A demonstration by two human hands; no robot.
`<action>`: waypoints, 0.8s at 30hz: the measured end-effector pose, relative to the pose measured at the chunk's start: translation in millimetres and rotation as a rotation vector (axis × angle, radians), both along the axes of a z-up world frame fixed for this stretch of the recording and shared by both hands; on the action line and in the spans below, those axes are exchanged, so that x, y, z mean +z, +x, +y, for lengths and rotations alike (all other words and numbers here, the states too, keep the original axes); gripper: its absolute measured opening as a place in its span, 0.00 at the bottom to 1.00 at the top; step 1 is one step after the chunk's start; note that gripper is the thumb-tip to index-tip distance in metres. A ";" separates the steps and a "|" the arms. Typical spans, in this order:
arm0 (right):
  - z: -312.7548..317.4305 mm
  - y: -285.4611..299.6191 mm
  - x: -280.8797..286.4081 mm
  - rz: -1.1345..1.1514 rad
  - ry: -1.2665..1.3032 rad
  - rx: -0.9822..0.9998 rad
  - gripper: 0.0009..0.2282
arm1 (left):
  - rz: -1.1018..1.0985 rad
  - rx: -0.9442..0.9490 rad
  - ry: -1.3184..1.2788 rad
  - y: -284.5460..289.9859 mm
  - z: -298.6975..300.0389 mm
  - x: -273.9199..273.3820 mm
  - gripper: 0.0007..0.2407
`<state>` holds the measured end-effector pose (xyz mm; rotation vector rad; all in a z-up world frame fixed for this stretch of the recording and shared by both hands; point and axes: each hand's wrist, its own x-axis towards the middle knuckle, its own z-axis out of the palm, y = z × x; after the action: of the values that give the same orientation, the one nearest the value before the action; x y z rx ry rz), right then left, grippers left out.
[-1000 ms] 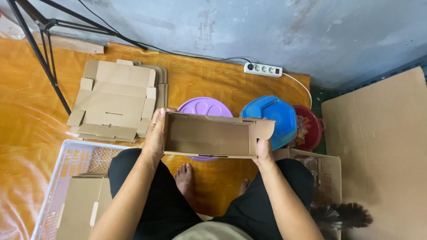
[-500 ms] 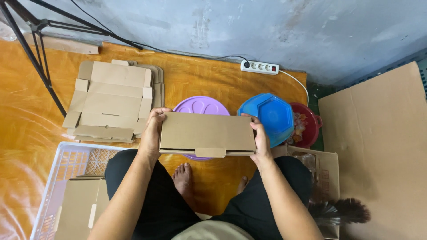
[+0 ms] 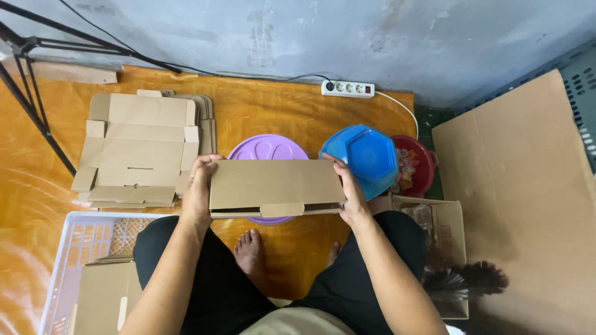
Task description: Folding a cardboard box and filling it with a small packet and snacks using tongs.
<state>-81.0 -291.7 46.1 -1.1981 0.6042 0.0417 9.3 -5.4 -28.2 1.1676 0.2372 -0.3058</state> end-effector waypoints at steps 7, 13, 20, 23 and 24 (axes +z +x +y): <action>-30.7 -5.3 -7.2 0.031 -0.043 -0.031 0.21 | -0.047 -0.046 -0.018 -0.5 -17.1 -1.8 0.12; -86.0 -16.7 15.7 0.029 -0.064 -0.195 0.24 | -0.358 -0.168 0.038 -11.3 -31.6 13.4 0.23; -193.3 -20.1 -19.1 -0.079 -0.290 -0.406 0.20 | -0.324 -0.188 0.124 -28.0 -36.7 41.6 0.15; -216.4 -24.6 -47.3 -0.054 -0.287 -0.421 0.20 | -0.346 -0.252 0.162 -41.5 -49.5 53.9 0.14; -222.3 -25.8 -56.2 -0.034 -0.258 -0.422 0.20 | -0.362 -0.288 0.170 -45.3 -55.6 56.2 0.14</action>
<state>-106.8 -514.0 -10.1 -1.2932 0.8400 -0.4232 -36.0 -61.0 28.0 1.4042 -0.2280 -0.3240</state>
